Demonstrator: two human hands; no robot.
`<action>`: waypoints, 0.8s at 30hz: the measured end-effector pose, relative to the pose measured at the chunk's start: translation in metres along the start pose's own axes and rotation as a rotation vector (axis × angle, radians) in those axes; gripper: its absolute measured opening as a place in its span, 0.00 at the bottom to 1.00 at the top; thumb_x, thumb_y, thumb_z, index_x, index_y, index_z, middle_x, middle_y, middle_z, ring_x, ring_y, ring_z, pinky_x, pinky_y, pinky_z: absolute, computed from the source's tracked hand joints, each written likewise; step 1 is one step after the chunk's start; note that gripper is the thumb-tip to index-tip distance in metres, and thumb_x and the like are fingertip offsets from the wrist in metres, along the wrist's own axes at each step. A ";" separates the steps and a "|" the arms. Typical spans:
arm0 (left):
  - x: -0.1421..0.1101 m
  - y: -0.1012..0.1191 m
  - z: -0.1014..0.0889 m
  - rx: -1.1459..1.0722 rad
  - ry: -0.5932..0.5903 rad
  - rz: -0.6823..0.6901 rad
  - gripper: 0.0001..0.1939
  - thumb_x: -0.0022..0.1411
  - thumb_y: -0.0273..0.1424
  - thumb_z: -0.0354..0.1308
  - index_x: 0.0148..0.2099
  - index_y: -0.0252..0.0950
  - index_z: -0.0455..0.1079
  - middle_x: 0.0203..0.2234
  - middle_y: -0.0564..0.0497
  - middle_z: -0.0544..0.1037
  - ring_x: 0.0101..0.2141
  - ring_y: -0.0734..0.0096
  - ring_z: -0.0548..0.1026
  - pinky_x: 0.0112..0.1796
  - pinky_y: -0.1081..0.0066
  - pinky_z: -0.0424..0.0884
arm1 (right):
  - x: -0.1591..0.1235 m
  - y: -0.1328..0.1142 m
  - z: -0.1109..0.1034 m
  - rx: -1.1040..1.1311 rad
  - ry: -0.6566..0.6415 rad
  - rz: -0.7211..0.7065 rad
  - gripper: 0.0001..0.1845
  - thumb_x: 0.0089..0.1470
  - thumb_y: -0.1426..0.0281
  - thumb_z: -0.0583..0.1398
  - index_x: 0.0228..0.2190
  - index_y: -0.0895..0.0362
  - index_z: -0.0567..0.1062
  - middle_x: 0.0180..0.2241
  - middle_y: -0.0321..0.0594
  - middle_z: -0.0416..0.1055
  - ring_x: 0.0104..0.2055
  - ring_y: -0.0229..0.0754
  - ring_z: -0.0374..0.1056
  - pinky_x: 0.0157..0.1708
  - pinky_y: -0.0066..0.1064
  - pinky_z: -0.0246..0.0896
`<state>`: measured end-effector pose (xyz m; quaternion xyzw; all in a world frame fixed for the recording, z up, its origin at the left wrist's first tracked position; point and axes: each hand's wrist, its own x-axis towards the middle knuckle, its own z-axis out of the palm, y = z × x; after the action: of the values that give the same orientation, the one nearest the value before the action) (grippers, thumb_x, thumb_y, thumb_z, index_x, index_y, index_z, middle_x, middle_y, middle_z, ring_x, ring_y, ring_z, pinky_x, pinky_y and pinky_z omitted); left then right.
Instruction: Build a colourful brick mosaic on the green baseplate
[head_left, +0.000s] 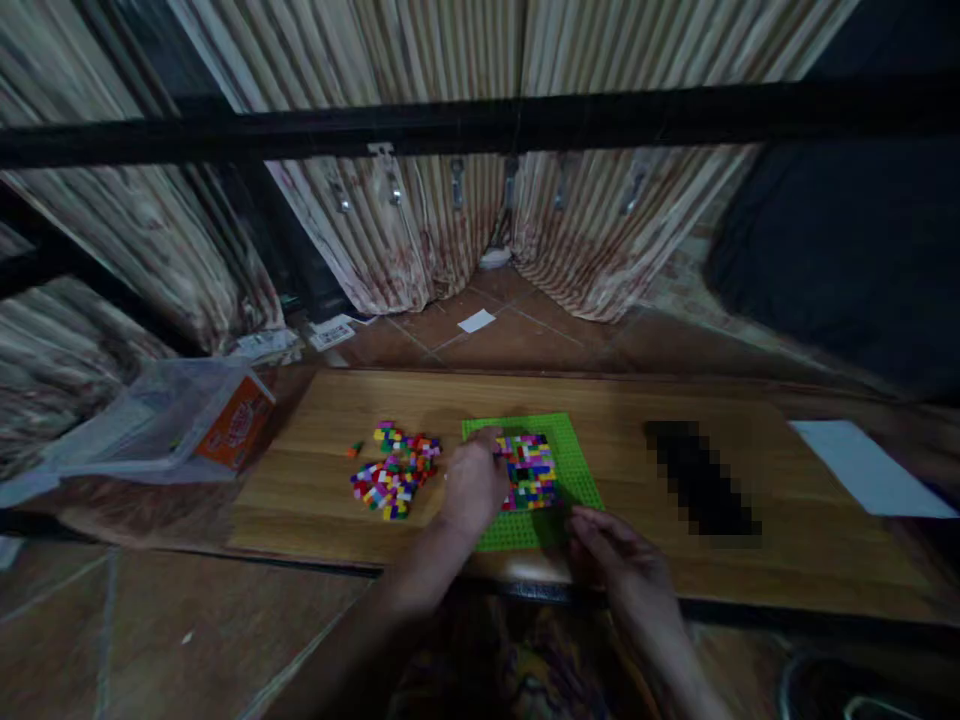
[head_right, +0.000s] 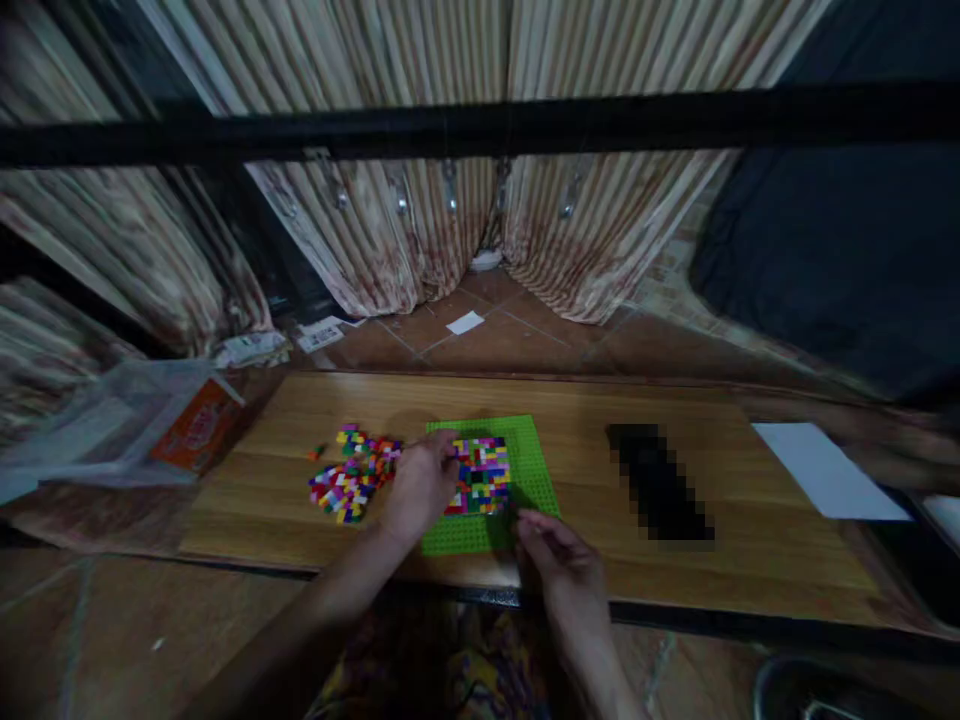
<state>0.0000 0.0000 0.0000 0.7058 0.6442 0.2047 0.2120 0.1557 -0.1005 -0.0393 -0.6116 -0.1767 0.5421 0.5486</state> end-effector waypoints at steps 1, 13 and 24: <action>0.000 -0.001 0.002 -0.005 0.012 0.009 0.19 0.56 0.20 0.53 0.49 0.34 0.71 0.38 0.47 0.80 0.38 0.66 0.78 0.44 0.69 0.71 | -0.001 0.000 0.001 0.001 0.000 -0.008 0.21 0.33 0.60 0.72 0.32 0.55 0.80 0.29 0.34 0.77 0.28 0.33 0.69 0.28 0.21 0.64; -0.002 -0.012 0.008 -0.074 0.070 -0.012 0.18 0.55 0.22 0.57 0.49 0.34 0.69 0.39 0.45 0.78 0.42 0.64 0.76 0.46 0.68 0.68 | -0.003 -0.004 0.008 -0.030 -0.128 -0.122 0.19 0.39 0.59 0.70 0.34 0.56 0.79 0.30 0.40 0.78 0.30 0.37 0.72 0.31 0.27 0.68; -0.011 -0.032 0.012 -0.275 0.142 0.043 0.12 0.59 0.26 0.55 0.46 0.35 0.69 0.37 0.47 0.77 0.38 0.65 0.76 0.42 0.67 0.70 | -0.001 -0.001 0.026 -0.435 -0.275 -0.493 0.13 0.55 0.58 0.59 0.36 0.54 0.75 0.35 0.38 0.76 0.37 0.42 0.73 0.39 0.33 0.68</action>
<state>-0.0209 -0.0086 -0.0280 0.6674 0.6083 0.3449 0.2561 0.1333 -0.0885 -0.0334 -0.5744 -0.5024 0.4203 0.4909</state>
